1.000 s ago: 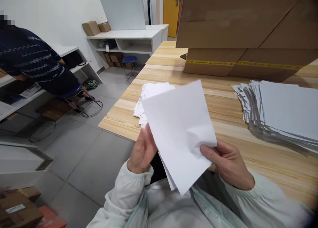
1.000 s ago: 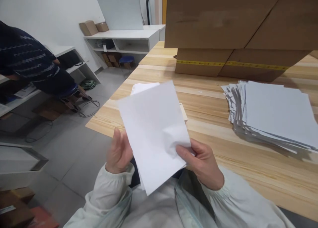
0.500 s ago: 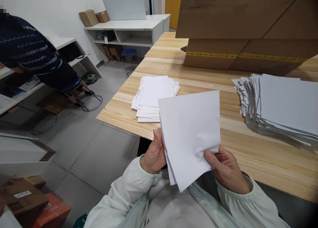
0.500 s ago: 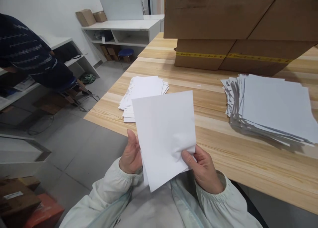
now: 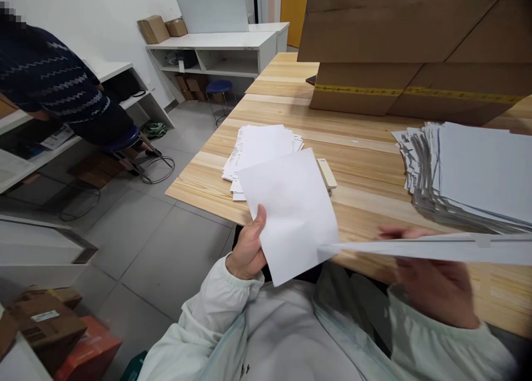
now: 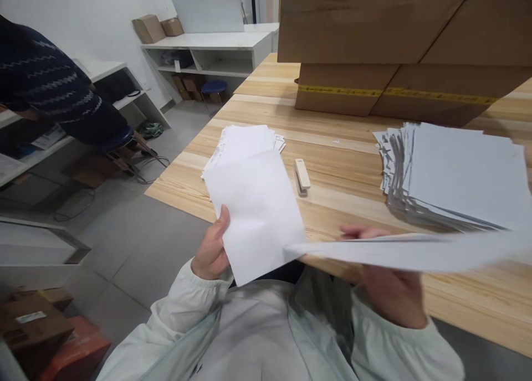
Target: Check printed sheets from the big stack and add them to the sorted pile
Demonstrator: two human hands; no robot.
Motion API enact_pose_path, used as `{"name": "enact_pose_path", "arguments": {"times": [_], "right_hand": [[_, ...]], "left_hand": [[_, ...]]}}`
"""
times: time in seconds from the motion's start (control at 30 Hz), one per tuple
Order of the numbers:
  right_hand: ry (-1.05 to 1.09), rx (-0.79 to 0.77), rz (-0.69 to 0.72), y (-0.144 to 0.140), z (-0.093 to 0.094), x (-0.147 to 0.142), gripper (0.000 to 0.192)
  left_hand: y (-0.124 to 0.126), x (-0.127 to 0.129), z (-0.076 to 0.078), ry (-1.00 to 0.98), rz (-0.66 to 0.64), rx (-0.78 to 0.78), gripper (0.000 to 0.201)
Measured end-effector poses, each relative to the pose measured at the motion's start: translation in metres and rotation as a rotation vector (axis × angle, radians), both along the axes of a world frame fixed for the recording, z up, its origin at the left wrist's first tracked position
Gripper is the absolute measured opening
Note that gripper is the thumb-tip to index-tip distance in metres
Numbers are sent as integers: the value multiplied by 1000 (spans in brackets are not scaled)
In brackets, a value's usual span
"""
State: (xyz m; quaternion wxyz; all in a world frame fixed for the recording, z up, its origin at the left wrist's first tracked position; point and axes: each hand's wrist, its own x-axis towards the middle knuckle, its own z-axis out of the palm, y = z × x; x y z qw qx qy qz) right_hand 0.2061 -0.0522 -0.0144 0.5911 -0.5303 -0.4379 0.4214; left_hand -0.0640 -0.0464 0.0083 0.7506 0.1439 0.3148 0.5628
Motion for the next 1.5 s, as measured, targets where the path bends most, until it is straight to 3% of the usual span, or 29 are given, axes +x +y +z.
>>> {"name": "enact_pose_path", "arguments": {"times": [0.1, 0.17, 0.33, 0.47, 0.7, 0.8, 0.87, 0.93, 1.0, 1.07, 1.13, 1.2, 1.37, 1.5], "right_hand": [[145, -73, -192, 6, 8, 22, 17], [182, -127, -200, 7, 9, 27, 20], [190, -220, 88, -1, 7, -1, 31], [119, -305, 326, -7, 3, -27, 30], [11, -298, 493, -17, -2, -44, 27], [-101, -115, 296, -12, 4, -47, 25], [-105, 150, 67, -3, 14, -46, 42], [-99, 341, -16, 8, 27, -41, 57], [-157, 395, 9, 19, 38, -38, 47], [-212, 408, -30, 28, 41, -37, 25], [-162, 430, -86, 38, 35, -41, 18], [-69, 371, -43, 46, 22, -45, 22], [14, 234, 26, 54, -8, -45, 24], [-19, 279, 97, 52, -5, -43, 22]], "left_hand": [[3, -8, 1, 14, 38, 29, 50], [4, -10, 0, 22, 31, 36, 53], [1, -5, -6, 5, 11, 16, 53], [-2, -4, -6, 3, 8, 0, 55], [-6, 0, -7, 49, -26, 46, 61], [-6, 2, 2, 143, -77, 144, 58], [-4, 1, 17, 257, -129, 289, 51], [1, 1, 35, 393, -218, 464, 44], [10, 3, 51, 534, -267, 608, 37], [21, 6, 59, 653, -209, 686, 34], [32, 11, 55, 728, -84, 700, 32], [41, 14, 43, 743, 4, 675, 30], [45, 20, 15, 716, 46, 611, 30], [43, 25, 12, 733, 69, 617, 30]]}}
